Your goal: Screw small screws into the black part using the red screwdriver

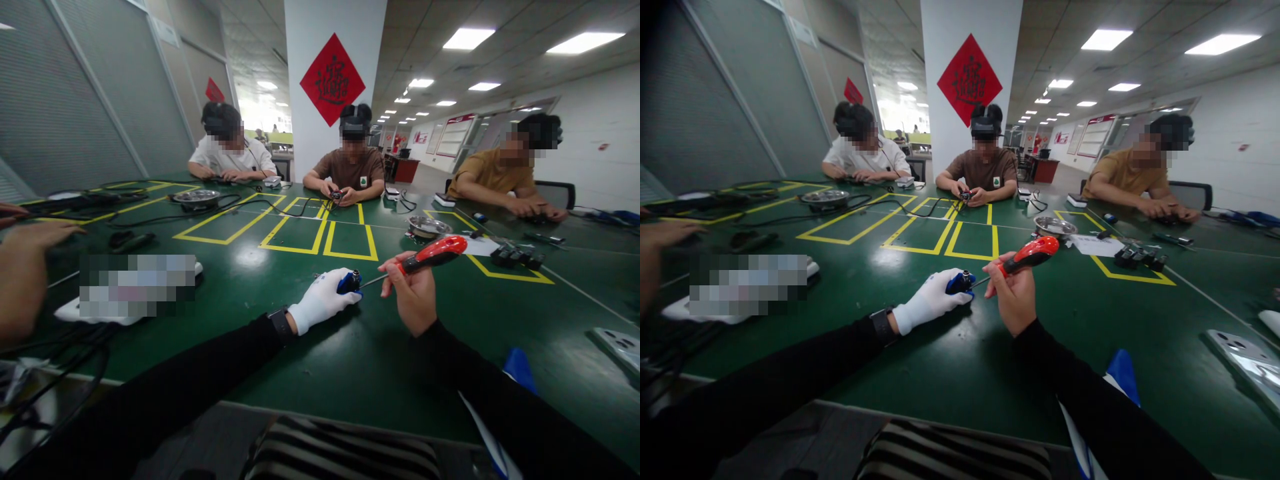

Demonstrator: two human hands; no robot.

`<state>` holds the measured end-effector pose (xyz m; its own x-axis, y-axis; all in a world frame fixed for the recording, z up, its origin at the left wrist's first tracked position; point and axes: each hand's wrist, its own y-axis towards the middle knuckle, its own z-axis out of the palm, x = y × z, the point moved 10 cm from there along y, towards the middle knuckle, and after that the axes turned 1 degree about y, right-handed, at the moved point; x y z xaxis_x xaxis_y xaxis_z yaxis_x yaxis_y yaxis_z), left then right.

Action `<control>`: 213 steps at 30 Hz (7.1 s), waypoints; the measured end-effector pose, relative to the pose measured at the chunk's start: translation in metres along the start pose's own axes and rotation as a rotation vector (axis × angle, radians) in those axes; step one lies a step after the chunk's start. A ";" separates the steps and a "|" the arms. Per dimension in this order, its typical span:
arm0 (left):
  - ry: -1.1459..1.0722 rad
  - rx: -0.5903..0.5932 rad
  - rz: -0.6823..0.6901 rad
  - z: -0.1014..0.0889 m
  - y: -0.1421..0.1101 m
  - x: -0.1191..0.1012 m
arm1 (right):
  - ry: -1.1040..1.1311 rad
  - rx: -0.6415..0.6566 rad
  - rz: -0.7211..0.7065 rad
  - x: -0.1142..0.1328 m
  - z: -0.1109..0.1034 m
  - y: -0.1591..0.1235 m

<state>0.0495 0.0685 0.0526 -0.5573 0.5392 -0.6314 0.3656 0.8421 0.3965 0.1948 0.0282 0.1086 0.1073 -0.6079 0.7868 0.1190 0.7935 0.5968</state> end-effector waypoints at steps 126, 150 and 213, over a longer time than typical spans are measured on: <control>0.015 0.036 -0.041 -0.003 0.001 0.000 | -0.124 0.129 -0.060 0.014 0.005 0.001; 0.036 0.044 -0.029 -0.004 0.000 -0.002 | -0.032 0.180 -0.004 0.006 0.013 -0.002; 0.030 0.060 -0.008 -0.004 0.000 -0.005 | 0.105 0.175 0.020 0.007 0.016 -0.007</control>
<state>0.0497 0.0659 0.0585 -0.5821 0.5334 -0.6137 0.4044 0.8447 0.3506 0.1786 0.0184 0.1125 0.2114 -0.5840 0.7837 -0.0562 0.7932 0.6063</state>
